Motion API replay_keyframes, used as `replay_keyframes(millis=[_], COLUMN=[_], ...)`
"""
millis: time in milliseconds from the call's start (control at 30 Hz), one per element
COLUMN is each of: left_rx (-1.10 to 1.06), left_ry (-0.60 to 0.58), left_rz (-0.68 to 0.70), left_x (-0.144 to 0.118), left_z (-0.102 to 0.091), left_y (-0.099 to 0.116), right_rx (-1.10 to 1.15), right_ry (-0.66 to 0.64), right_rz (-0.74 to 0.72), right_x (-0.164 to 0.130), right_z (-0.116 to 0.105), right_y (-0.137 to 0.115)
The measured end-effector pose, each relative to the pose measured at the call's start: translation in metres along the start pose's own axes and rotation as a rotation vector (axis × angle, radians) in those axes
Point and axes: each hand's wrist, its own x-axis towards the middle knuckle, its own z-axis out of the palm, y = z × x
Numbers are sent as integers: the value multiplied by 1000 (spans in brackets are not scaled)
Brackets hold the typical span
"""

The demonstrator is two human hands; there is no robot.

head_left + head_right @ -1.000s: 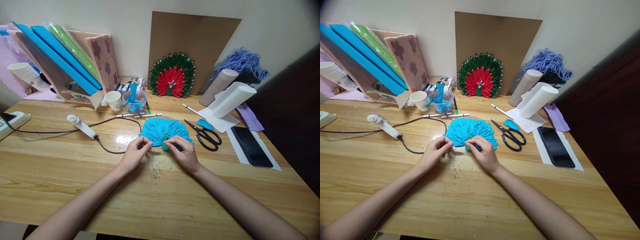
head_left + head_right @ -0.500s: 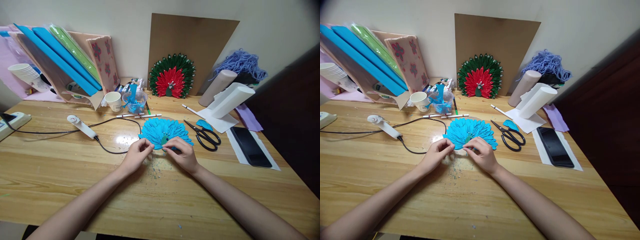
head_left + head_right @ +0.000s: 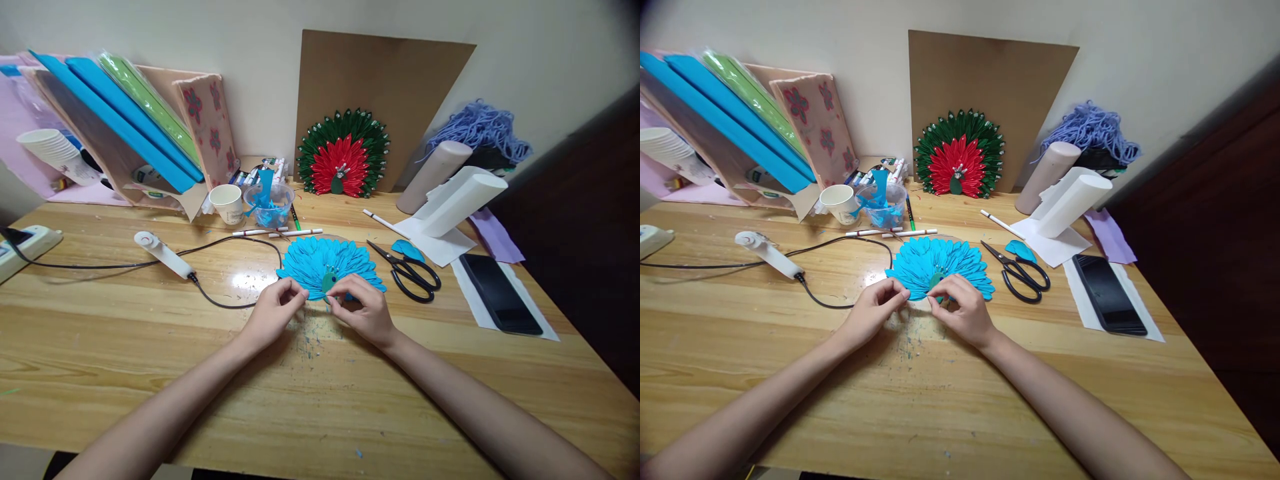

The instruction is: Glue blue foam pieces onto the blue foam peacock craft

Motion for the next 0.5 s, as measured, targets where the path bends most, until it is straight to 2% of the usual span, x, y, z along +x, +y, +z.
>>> replay_keyframes(millis=[200, 400, 500], left_rx=[-9, -30, -21], left_ry=[56, 74, 79], left_rz=[-31, -33, -32], left_x=[3, 5, 4], left_z=[-5, -7, -6], left_y=[1, -2, -1], right_rx=[10, 95, 100], right_ry=[76, 294, 245], right_rz=[122, 301, 259], right_x=[0, -1, -1], right_z=[0, 0, -1], right_y=[4, 12, 11])
